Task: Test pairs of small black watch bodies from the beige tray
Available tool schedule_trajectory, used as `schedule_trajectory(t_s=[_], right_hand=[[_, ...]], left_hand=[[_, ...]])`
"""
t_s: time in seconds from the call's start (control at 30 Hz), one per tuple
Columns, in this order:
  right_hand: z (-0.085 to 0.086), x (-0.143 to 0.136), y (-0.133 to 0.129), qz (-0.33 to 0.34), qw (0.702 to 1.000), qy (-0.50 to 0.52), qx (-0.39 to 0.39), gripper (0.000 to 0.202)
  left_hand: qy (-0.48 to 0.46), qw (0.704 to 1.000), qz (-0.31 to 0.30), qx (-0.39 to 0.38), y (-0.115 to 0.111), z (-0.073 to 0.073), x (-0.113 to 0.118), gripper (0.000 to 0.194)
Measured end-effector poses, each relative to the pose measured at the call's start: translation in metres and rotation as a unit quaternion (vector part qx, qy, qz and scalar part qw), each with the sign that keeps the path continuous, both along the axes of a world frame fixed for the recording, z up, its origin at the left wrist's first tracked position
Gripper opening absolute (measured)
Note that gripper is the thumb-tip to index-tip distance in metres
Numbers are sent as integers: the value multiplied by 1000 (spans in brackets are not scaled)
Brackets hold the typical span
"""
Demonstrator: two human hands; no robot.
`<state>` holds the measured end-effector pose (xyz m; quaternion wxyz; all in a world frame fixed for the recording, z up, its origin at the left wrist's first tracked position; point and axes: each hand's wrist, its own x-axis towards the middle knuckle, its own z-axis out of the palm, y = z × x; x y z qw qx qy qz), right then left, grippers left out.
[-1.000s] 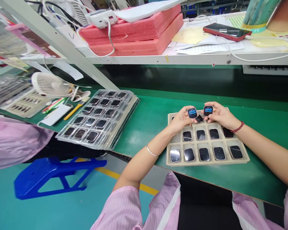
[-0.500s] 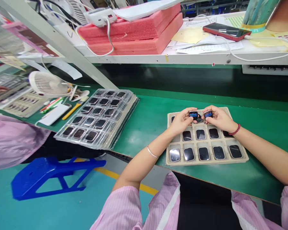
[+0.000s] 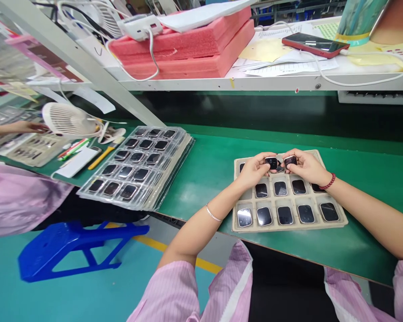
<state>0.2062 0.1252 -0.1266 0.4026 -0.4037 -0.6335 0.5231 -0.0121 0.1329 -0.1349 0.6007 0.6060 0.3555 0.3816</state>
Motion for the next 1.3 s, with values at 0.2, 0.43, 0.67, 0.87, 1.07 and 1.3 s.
schedule_trajectory(t_s=[0.2,0.43,0.67,0.87,1.07,1.3], right_hand=[[1,0,0,0,1000,2,7,30],[2,1,0,-5,1000,-19,16,29],[3,1,-1,0,999,-1,-33,21],[4,1,-2,14,1000,0,-18,24],[3,0,-1,15,1000,-2,-11,23],[-2,2,0,27,1000,-2,14,26]], left_hand=[[-13,1000,-5,-9,-2,1,1,50],[-4,1000,1,-18,-3,4,1,46],[14,999,27,-14,-3,6,0,37],[-5,1000,26,-10,-6,11,2,35],[-12,1000,16,0,-5,9,2,36],[-7,1000,9,-6,0,0,1,41]])
